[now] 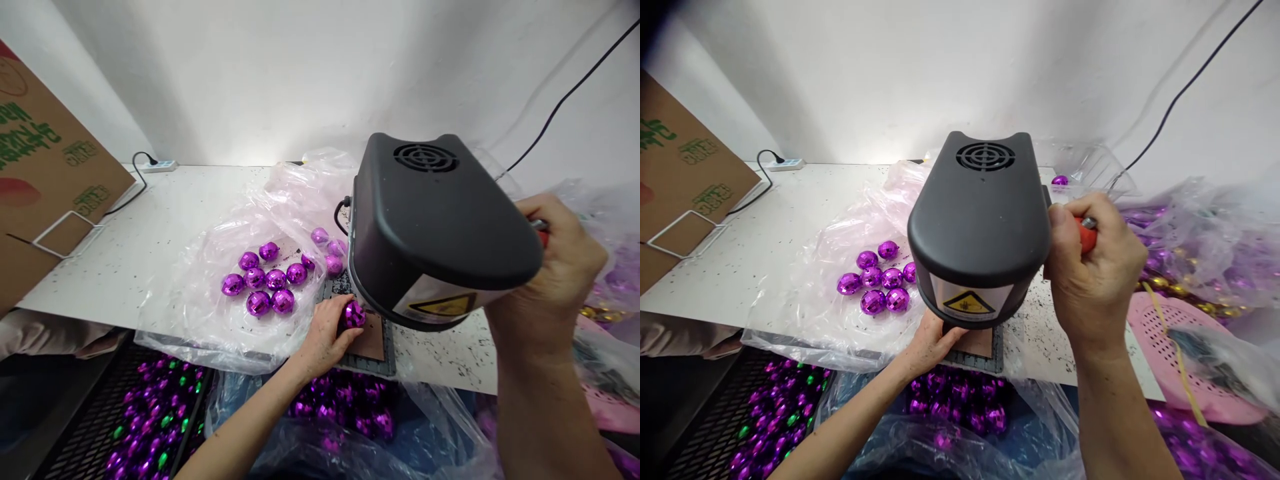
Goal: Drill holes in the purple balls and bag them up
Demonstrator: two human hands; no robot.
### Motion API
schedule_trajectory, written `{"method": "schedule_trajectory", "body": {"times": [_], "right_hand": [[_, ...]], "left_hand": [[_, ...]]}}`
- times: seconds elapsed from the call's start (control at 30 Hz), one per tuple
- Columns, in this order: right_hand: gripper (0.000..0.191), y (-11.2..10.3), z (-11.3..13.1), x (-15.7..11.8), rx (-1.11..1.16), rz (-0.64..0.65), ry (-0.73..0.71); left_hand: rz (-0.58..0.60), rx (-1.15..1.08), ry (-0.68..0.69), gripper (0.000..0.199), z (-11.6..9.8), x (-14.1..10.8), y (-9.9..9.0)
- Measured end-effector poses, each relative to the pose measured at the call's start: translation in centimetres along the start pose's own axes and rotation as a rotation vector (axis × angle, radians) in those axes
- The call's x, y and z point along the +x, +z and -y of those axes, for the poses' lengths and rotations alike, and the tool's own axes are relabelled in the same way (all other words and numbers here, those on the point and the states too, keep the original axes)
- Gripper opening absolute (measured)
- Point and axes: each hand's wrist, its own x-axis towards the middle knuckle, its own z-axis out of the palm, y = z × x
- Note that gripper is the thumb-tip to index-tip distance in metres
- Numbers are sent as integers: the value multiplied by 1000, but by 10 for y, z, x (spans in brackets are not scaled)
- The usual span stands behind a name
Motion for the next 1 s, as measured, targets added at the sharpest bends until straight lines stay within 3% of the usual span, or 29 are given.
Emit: {"method": "schedule_trajectory", "body": {"times": [0.17,0.4,0.63,0.73,0.83,1.0], "right_hand": [[21,1,0,-1,31,-4,-7],[22,1,3,-1,37,3,21],[25,-4,5,-6,-46,-7,2],[18,-12,8,-27,-210,-82,-110],[7,-23,9,-60,-194,-118,-260],[9,-36,5,-103,-130,30,-150]], "left_hand": [[12,84,86,47,-6,1,1],[-7,22,-45,39,-10,4,14],[14,8,-69,39,-4,3,19],[22,9,-65,36,-6,4,17],[5,16,-49,39,-9,5,15],[-12,3,-44,38,-12,7,14]]}}
